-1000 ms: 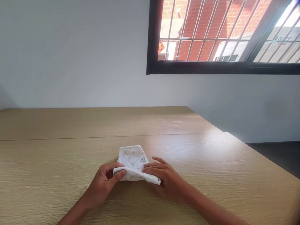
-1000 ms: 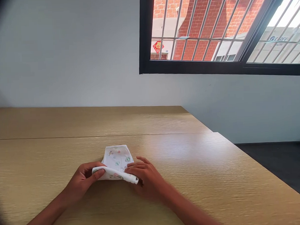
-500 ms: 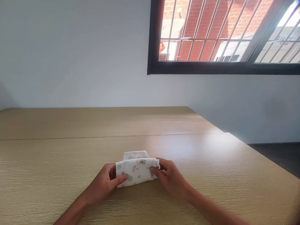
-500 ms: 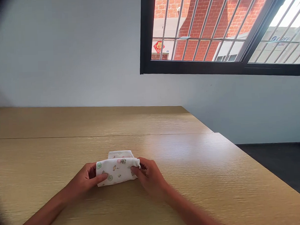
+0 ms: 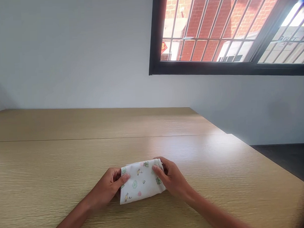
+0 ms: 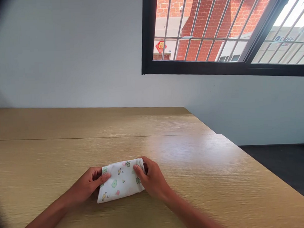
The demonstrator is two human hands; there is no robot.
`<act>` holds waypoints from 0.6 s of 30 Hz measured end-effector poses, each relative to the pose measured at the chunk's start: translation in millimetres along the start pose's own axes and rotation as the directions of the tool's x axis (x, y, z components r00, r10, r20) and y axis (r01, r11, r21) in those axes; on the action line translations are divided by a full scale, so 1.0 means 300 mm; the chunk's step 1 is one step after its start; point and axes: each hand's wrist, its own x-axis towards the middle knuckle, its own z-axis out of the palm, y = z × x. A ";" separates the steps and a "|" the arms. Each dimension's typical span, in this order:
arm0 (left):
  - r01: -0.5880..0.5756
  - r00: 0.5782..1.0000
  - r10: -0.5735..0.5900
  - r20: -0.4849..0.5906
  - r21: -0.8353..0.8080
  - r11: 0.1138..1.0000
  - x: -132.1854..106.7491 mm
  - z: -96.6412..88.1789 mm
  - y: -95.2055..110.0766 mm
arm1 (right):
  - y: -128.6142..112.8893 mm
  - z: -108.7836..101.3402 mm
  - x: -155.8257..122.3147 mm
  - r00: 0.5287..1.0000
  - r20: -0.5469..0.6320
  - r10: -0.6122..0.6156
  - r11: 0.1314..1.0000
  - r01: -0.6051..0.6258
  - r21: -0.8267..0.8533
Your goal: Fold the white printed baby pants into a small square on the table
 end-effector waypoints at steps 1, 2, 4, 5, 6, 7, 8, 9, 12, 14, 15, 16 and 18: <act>0.009 1.000 -0.009 0.000 -0.002 1.000 -0.001 0.001 -0.001 | -0.001 0.000 -0.001 1.000 -0.006 0.001 1.000 -0.001 -0.023; 0.019 1.000 -0.019 0.001 -0.003 1.000 -0.001 0.002 -0.002 | -0.003 0.001 -0.002 1.000 -0.011 0.004 0.999 -0.004 -0.048; 0.041 0.999 -0.041 0.002 -0.004 0.999 -0.003 0.004 -0.006 | -0.009 0.001 -0.004 1.000 -0.025 0.009 0.995 -0.012 -0.098; 0.052 0.999 -0.052 0.005 -0.003 0.999 -0.003 0.005 -0.008 | -0.012 0.002 -0.005 1.000 -0.029 0.011 0.993 -0.014 -0.116; 0.061 0.998 -0.061 0.009 -0.002 0.998 -0.004 0.005 -0.010 | -0.016 0.002 -0.007 0.999 -0.031 0.011 0.992 -0.015 -0.126; 0.067 0.998 -0.067 0.013 0.001 0.998 -0.004 0.006 -0.012 | -0.020 0.003 -0.009 0.999 -0.035 0.010 0.991 -0.014 -0.130; 0.069 0.997 -0.069 0.017 0.007 0.998 -0.004 0.006 -0.013 | -0.022 0.004 -0.011 0.999 -0.038 0.008 0.991 -0.013 -0.131; 0.066 0.998 -0.066 0.020 0.016 0.998 -0.004 0.007 -0.013 | -0.024 0.004 -0.013 0.999 -0.041 0.008 0.991 -0.013 -0.131; 0.026 1.000 -0.026 0.002 0.064 0.998 -0.001 0.006 -0.007 | -0.024 0.004 -0.017 0.999 -0.040 0.007 0.991 -0.012 -0.131; -0.017 0.999 0.022 -0.039 0.123 0.992 0.000 0.003 0.002 | -0.022 0.003 -0.017 1.000 -0.030 0.006 0.992 -0.010 -0.127; -0.040 0.997 0.051 -0.063 0.160 0.986 0.000 0.002 0.007 | -0.022 0.002 -0.016 1.000 -0.029 0.006 0.992 -0.010 -0.124; -0.062 0.993 0.082 -0.088 0.202 0.977 -0.001 0.001 0.012 | -0.022 0.001 -0.015 1.000 -0.027 0.008 0.993 -0.011 -0.121; -0.102 0.980 0.147 -0.133 0.299 0.949 -0.005 0.002 0.023 | -0.024 -0.001 -0.012 1.000 -0.018 0.013 0.994 -0.015 -0.111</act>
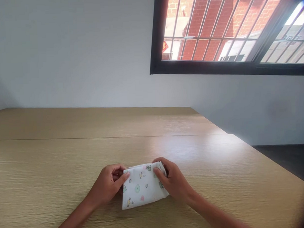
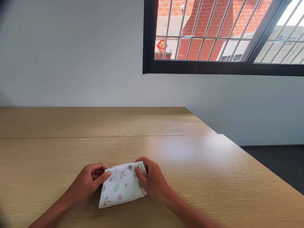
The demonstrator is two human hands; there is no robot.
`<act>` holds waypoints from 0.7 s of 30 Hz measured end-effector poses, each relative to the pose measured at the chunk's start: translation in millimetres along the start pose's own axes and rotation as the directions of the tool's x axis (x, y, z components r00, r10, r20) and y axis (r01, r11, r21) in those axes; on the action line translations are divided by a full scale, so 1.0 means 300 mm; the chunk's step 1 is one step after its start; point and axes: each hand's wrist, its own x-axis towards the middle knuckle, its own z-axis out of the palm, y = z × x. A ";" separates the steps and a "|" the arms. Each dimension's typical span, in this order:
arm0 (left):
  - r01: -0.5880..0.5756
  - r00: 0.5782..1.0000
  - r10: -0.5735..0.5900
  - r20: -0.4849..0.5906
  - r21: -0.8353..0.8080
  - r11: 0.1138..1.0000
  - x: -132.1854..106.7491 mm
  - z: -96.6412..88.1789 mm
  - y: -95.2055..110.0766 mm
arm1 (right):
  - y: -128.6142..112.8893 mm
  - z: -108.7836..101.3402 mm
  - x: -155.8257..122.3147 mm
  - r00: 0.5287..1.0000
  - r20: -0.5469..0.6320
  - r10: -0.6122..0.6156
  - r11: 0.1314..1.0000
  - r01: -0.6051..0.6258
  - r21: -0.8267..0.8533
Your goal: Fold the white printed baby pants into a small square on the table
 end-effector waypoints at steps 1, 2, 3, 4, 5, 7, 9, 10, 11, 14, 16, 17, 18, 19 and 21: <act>-0.028 0.999 0.030 -0.026 0.050 0.998 -0.003 0.001 0.006 | -0.001 -0.001 0.001 1.000 0.007 -0.001 1.000 0.001 0.005; -0.057 0.997 0.062 -0.044 0.098 0.994 -0.006 0.002 0.011 | -0.003 -0.002 0.001 1.000 0.013 -0.002 1.000 0.002 0.009; -0.087 0.994 0.096 -0.056 0.143 0.986 -0.009 0.005 0.016 | -0.004 -0.003 0.001 1.000 0.021 -0.002 1.000 0.002 0.014; -0.116 0.990 0.129 -0.064 0.181 0.977 -0.013 0.008 0.020 | -0.005 -0.003 0.001 0.999 0.032 -0.003 1.000 0.002 0.020; -0.142 0.985 0.159 -0.066 0.208 0.968 -0.016 0.011 0.023 | -0.005 -0.003 -0.001 0.999 0.041 -0.005 1.000 0.004 0.027; -0.199 0.975 0.218 -0.048 0.257 0.946 -0.021 0.018 0.028 | -0.005 -0.001 -0.004 0.998 0.055 -0.012 0.999 0.010 0.036; -0.253 0.964 0.265 -0.002 0.298 0.920 -0.027 0.023 0.030 | -0.006 0.003 -0.010 0.998 0.060 -0.026 0.999 0.023 0.041; -0.276 0.959 0.280 0.034 0.313 0.909 -0.030 0.025 0.032 | -0.008 0.006 -0.013 0.998 0.062 -0.034 0.999 0.031 0.041; -0.294 0.955 0.288 0.068 0.321 0.900 -0.034 0.027 0.033 | -0.010 0.009 -0.016 0.997 0.062 -0.040 0.998 0.038 0.042; -0.308 0.951 0.280 0.131 0.326 0.894 -0.048 0.033 0.041 | -0.020 0.020 -0.024 0.997 0.059 -0.053 0.998 0.050 0.049; -0.300 0.953 0.262 0.154 0.336 0.893 -0.056 0.035 0.046 | -0.028 0.024 -0.028 0.997 0.055 -0.058 0.997 0.055 0.047; -0.295 0.954 0.252 0.164 0.341 0.893 -0.058 0.035 0.049 | -0.031 0.025 -0.030 0.997 0.055 -0.058 0.997 0.056 0.044; -0.290 0.955 0.244 0.170 0.342 0.894 -0.058 0.035 0.051 | -0.033 0.025 -0.032 0.997 0.048 -0.053 0.998 0.051 0.040; -0.284 0.956 0.237 0.175 0.342 0.896 -0.056 0.035 0.053 | -0.034 0.025 -0.034 0.998 0.038 -0.045 0.998 0.044 0.035; -0.272 0.959 0.223 0.176 0.335 0.902 -0.048 0.034 0.056 | -0.035 0.022 -0.039 1.000 0.012 -0.021 1.000 0.020 0.022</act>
